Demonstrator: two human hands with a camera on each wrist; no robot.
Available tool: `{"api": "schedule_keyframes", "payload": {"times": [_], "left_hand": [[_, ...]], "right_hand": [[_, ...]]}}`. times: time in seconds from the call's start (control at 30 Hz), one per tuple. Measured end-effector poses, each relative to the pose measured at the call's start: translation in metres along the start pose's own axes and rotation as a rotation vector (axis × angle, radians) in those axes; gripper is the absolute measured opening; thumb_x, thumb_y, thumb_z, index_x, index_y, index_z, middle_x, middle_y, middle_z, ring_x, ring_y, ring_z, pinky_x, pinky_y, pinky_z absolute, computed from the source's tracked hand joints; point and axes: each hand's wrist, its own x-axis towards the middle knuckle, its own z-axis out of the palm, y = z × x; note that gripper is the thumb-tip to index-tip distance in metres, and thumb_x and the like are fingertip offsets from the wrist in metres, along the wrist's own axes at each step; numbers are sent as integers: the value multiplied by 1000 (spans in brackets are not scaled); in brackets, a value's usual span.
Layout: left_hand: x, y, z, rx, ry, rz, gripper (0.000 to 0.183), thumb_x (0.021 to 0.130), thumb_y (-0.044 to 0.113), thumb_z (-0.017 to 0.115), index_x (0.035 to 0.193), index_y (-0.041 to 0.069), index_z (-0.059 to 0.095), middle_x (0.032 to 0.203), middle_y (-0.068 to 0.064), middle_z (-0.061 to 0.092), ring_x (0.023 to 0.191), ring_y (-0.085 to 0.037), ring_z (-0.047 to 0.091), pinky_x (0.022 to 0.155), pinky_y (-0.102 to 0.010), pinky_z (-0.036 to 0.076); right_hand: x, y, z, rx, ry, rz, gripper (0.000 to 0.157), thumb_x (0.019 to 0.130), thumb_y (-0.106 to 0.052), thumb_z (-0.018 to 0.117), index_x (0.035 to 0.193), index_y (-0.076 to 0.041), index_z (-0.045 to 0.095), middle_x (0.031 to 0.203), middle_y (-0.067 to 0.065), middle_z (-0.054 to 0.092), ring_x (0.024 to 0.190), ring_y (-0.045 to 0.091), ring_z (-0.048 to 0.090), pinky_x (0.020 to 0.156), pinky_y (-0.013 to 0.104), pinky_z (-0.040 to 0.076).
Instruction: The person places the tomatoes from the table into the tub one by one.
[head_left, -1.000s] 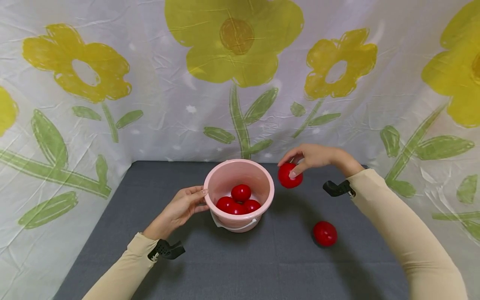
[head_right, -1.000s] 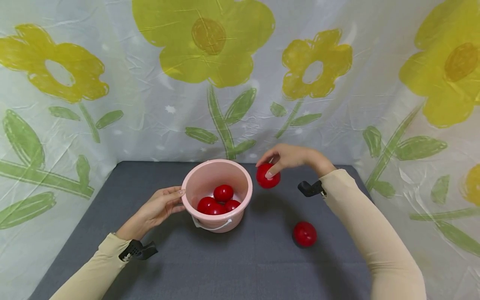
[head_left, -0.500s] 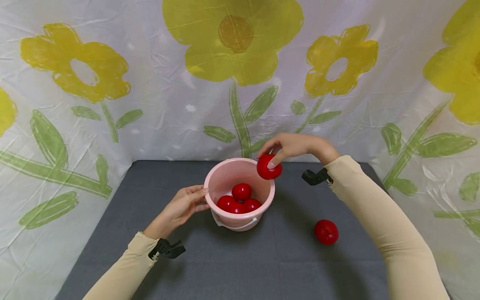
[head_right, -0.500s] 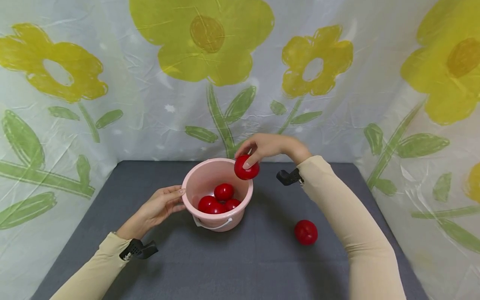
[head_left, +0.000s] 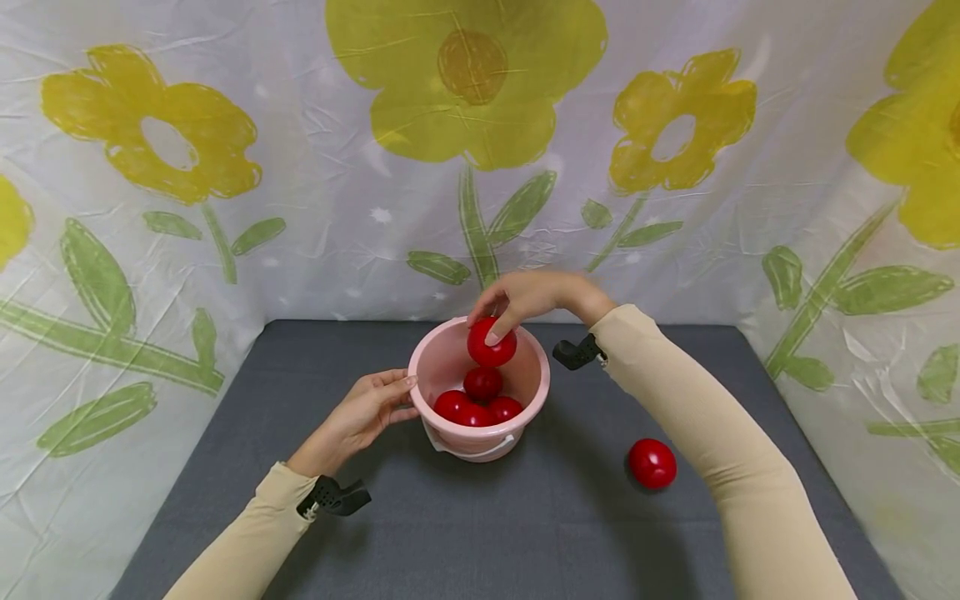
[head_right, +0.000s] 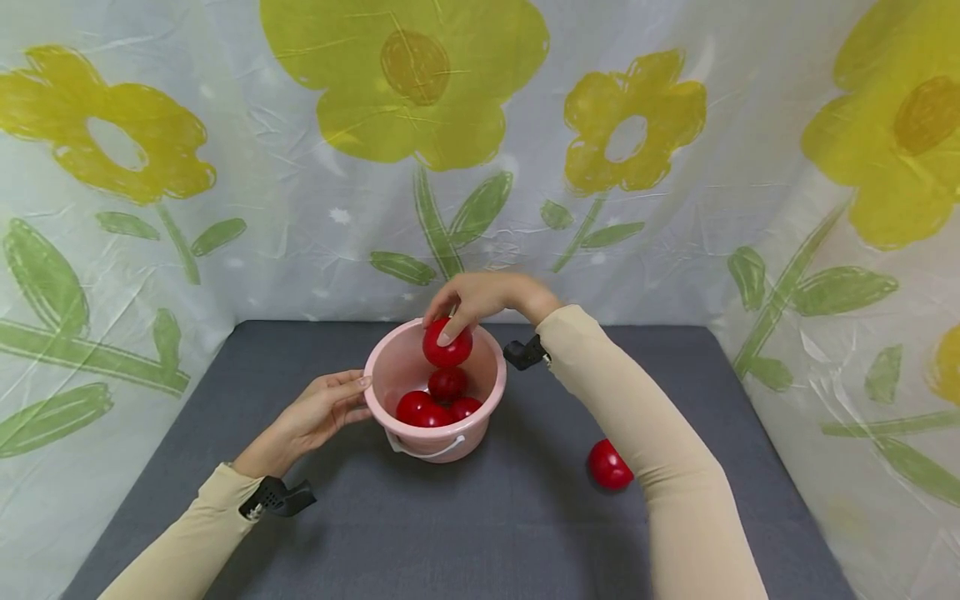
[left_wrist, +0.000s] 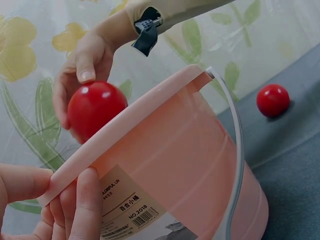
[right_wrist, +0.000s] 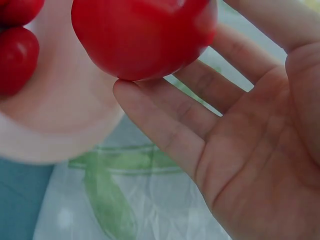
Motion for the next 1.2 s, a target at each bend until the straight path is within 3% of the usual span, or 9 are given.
{"api": "schedule_keyframes", "payload": {"times": [0.27, 0.53, 0.87, 1.2], "left_hand": [[0, 0, 0, 0, -2, -3, 33, 101, 13, 55, 127, -6, 47, 94, 1, 66, 80, -7, 65, 74, -21, 61], [-1, 0, -1, 8, 0, -12, 34, 101, 14, 55, 128, -5, 46, 96, 0, 65, 81, -7, 65, 75, -21, 61], [-1, 1, 1, -1, 7, -12, 25, 101, 14, 55, 121, 0, 51, 93, 1, 65, 80, -7, 65, 74, -21, 61], [-1, 1, 2, -14, 4, -8, 36, 101, 12, 54, 130, -8, 44, 89, 3, 65, 78, -6, 64, 73, -21, 61]], "right_hand": [[26, -5, 12, 2, -37, -24, 48, 86, -23, 74, 132, -12, 63, 126, 5, 67, 115, 23, 60, 91, 35, 59], [39, -7, 22, 1, -64, -15, 46, 86, -23, 75, 130, -15, 64, 127, 4, 67, 115, 22, 61, 91, 34, 59], [43, -9, 29, 8, -63, -14, 47, 87, -22, 73, 132, -14, 62, 130, 5, 65, 119, 21, 59, 94, 34, 58], [35, -5, 19, -8, -1, -65, 43, 90, -20, 72, 131, -10, 63, 132, 8, 66, 120, 21, 61, 102, 34, 54]]}}
